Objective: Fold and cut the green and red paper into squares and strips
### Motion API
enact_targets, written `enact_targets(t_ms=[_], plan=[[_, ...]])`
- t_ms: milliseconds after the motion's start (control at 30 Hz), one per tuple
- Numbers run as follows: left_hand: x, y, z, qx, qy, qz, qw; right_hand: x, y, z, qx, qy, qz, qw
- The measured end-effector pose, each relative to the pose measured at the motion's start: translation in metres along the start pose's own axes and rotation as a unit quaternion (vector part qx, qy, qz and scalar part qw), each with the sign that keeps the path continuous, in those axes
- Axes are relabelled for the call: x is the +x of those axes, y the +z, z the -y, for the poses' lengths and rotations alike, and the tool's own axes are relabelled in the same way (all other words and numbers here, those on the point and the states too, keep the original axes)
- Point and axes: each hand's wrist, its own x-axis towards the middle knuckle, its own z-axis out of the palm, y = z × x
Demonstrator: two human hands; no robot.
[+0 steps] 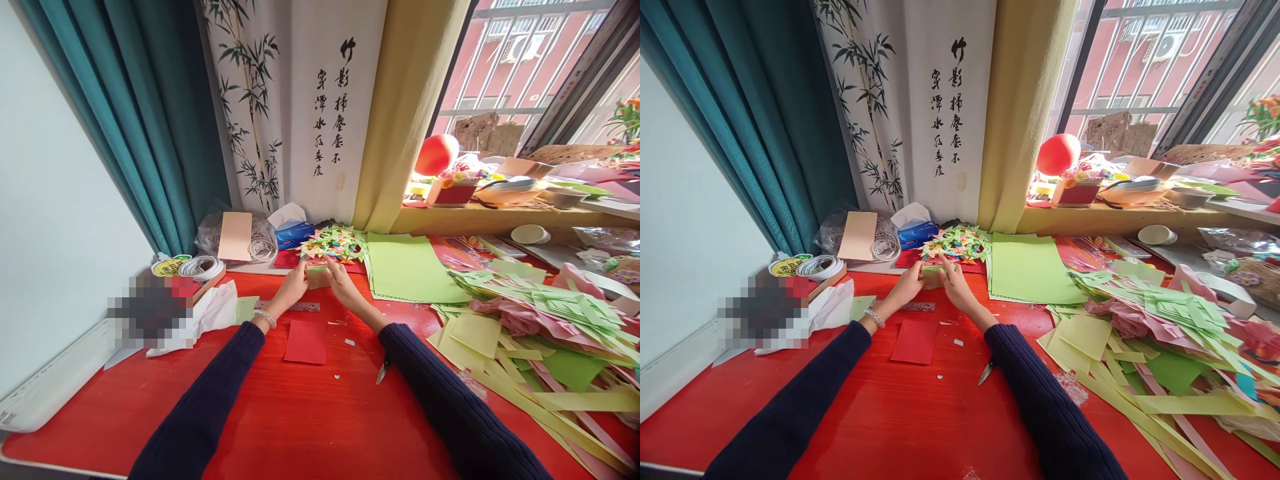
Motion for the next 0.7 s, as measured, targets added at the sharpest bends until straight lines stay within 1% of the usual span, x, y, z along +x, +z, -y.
enact_targets(t_ms=[167,267,333,500,600,700], plan=[[0.004,-0.003,-0.002,-0.026,-0.015,0.010,0.999,0.002,-0.006,-0.002,0.027,0.044,-0.048,0.998],[0.002,-0.003,-0.004,-0.037,-0.017,0.019,0.999,0.002,-0.008,-0.004,0.039,0.073,-0.060,0.995],[-0.001,-0.003,-0.006,-0.042,-0.009,0.022,0.999,0.002,-0.006,-0.005,0.049,0.082,-0.061,0.994],[-0.006,-0.006,-0.010,-0.089,0.047,0.038,0.994,0.002,0.001,-0.008,0.081,0.073,-0.034,0.993],[-0.005,-0.008,-0.011,-0.110,0.033,0.032,0.993,0.002,0.003,-0.011,0.101,0.076,-0.023,0.992],[-0.001,-0.011,-0.011,-0.148,0.006,0.013,0.989,0.003,0.001,-0.009,0.123,0.098,-0.037,0.987]])
